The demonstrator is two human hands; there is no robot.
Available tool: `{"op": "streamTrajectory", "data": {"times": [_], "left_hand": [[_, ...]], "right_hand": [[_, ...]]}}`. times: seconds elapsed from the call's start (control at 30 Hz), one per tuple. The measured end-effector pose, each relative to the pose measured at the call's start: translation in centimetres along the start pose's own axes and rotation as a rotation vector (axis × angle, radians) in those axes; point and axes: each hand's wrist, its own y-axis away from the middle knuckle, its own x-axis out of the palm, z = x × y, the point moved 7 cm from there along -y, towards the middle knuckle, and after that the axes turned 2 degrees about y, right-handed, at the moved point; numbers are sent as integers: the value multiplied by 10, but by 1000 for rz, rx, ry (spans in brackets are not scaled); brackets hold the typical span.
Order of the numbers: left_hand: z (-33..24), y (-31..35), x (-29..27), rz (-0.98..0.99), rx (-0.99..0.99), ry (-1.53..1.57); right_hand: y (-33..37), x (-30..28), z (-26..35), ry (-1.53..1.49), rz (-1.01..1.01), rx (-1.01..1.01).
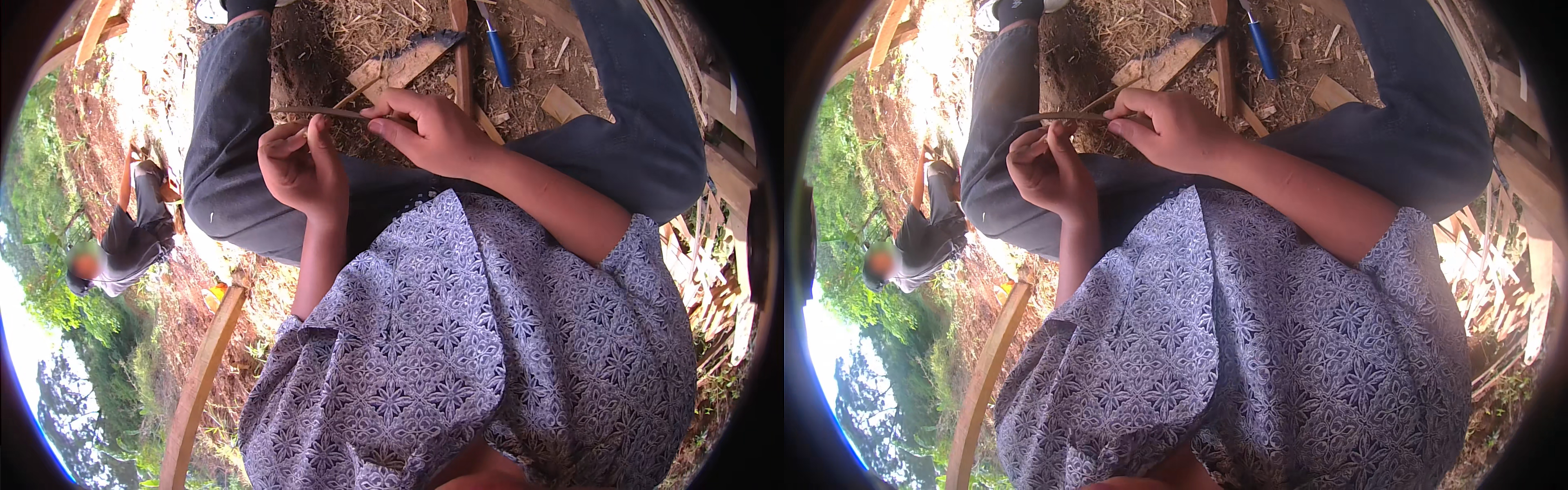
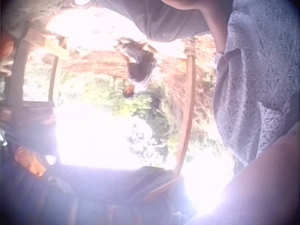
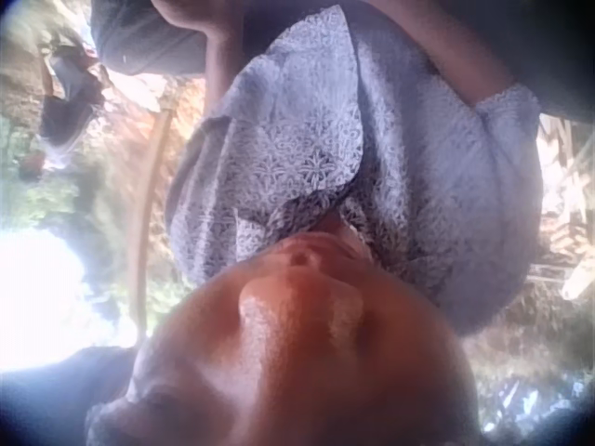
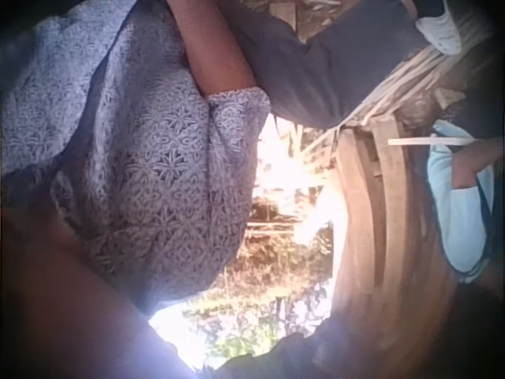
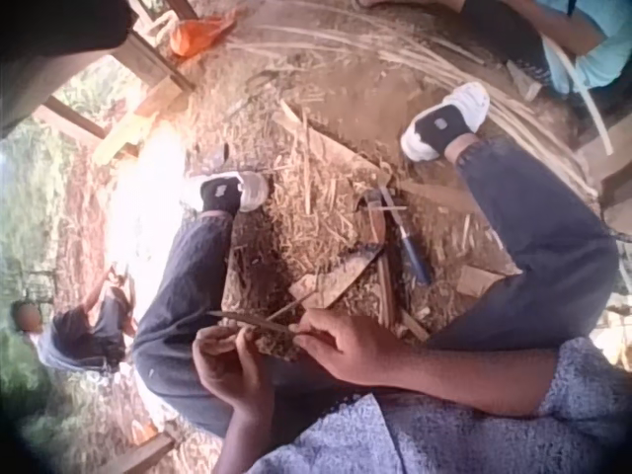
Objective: The person sits on the ground and uses a chisel and hammer to carve thin strips of wood. They repeatedly position the chisel on the wood and strike it with the hammer to shape the material.
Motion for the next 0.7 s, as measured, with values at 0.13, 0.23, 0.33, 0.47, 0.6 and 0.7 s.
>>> {"op": "streamTrajectory", "data": {"times": [0.13,0.23,0.33,0.47,0.6,0.7], "left_hand": [[5,-7,-1,-15,-28,62],[3,-6,0,5,-34,44],[0,-3,1,28,-6,0],[-4,-6,3,-15,-38,42],[-1,-7,1,-37,-38,44],[2,-8,1,-17,-64,62]], "right_hand": [[-17,0,-43,107,-111,-11],[-6,1,2,18,-24,15],[-15,-5,-68,188,-2,278],[-2,3,-13,13,53,123],[-17,0,-57,124,-22,127],[-10,1,-11,5,48,100]]}}
